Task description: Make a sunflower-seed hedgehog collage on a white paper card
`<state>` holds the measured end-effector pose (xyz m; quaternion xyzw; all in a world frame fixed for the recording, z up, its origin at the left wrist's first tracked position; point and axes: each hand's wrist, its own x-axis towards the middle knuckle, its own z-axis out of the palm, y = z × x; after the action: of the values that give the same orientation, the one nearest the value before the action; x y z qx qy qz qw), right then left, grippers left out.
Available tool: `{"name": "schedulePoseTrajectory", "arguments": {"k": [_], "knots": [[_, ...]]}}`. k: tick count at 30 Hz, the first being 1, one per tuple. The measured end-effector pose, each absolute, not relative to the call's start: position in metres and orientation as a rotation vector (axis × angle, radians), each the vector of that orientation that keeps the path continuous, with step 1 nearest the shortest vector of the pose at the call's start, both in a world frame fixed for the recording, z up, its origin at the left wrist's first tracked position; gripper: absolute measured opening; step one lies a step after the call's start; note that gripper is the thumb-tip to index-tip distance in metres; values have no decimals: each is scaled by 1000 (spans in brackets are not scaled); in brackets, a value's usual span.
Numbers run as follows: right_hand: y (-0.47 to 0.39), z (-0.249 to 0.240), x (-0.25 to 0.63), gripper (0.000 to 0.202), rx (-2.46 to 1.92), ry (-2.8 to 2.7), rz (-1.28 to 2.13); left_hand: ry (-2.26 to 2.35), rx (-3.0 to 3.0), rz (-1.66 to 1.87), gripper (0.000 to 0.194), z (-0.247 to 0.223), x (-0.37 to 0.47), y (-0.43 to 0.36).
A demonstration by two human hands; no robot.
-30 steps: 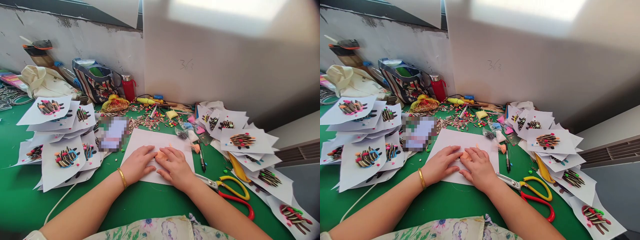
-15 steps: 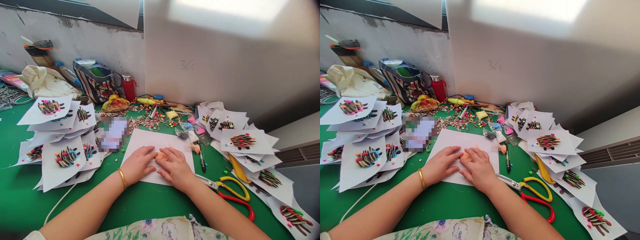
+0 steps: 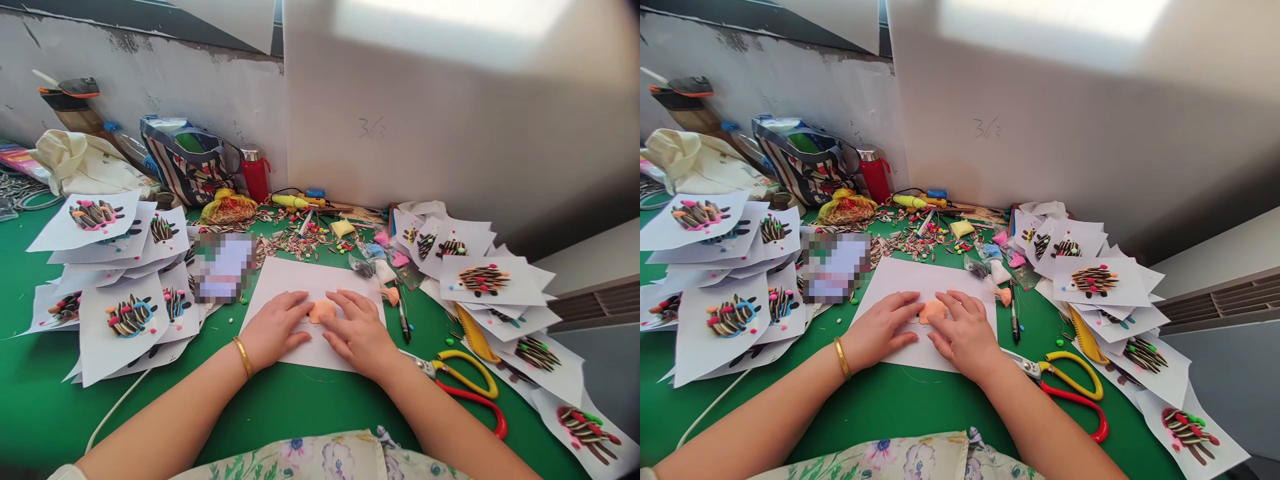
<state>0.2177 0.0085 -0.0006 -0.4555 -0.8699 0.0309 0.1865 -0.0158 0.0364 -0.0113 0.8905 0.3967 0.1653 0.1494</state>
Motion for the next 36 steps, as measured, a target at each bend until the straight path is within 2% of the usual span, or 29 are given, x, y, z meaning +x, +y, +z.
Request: {"name": "schedulePoseTrajectory", "arguments": {"k": [28,36], "knots": [[5,-3,213,33,-1181,-2551,80,1126,2559,544,51,-12,-15,37],[5,3,229,36,-1346,-2486,46,1101,2644,485,49,-12,-16,36]]}}
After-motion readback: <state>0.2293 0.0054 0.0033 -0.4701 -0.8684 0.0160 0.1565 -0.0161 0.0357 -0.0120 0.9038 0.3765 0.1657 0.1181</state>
